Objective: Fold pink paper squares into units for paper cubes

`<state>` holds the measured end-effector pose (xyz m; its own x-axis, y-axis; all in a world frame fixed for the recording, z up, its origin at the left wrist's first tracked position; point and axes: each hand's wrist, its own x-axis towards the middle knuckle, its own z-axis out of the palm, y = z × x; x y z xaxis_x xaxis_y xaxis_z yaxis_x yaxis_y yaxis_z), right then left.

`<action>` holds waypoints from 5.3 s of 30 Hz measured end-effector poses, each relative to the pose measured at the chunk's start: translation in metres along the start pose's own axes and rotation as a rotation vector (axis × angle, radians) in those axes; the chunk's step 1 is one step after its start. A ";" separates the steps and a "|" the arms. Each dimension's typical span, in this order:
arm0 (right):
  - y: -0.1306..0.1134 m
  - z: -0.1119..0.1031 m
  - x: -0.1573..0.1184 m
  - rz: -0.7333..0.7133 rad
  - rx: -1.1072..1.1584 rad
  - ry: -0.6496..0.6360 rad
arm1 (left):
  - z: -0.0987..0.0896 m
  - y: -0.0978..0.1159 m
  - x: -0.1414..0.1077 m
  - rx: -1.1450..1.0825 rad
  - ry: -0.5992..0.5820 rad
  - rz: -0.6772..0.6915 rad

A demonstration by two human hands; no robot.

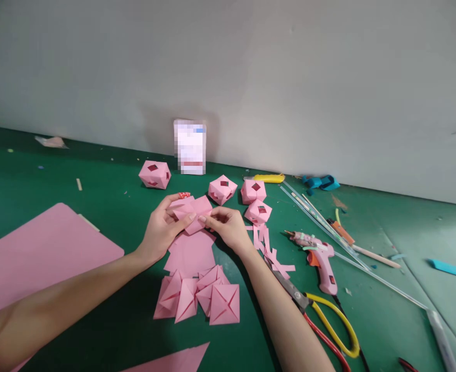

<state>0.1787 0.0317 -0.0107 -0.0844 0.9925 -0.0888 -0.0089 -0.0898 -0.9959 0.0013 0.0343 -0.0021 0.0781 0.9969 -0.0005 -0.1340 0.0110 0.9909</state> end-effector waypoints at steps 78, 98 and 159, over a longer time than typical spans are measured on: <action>-0.004 0.003 -0.002 -0.071 -0.026 -0.014 | -0.002 -0.004 0.002 0.212 0.005 0.050; -0.002 0.003 -0.004 -0.113 -0.323 -0.161 | -0.002 -0.013 0.006 -0.010 0.091 -0.052; -0.012 -0.005 -0.004 0.035 -0.039 -0.128 | -0.002 -0.012 0.008 -0.181 0.150 -0.006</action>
<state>0.1837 0.0291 0.0020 -0.2102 0.9698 -0.1235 0.0346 -0.1188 -0.9923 0.0013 0.0425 -0.0145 -0.0667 0.9970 -0.0397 -0.3099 0.0171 0.9506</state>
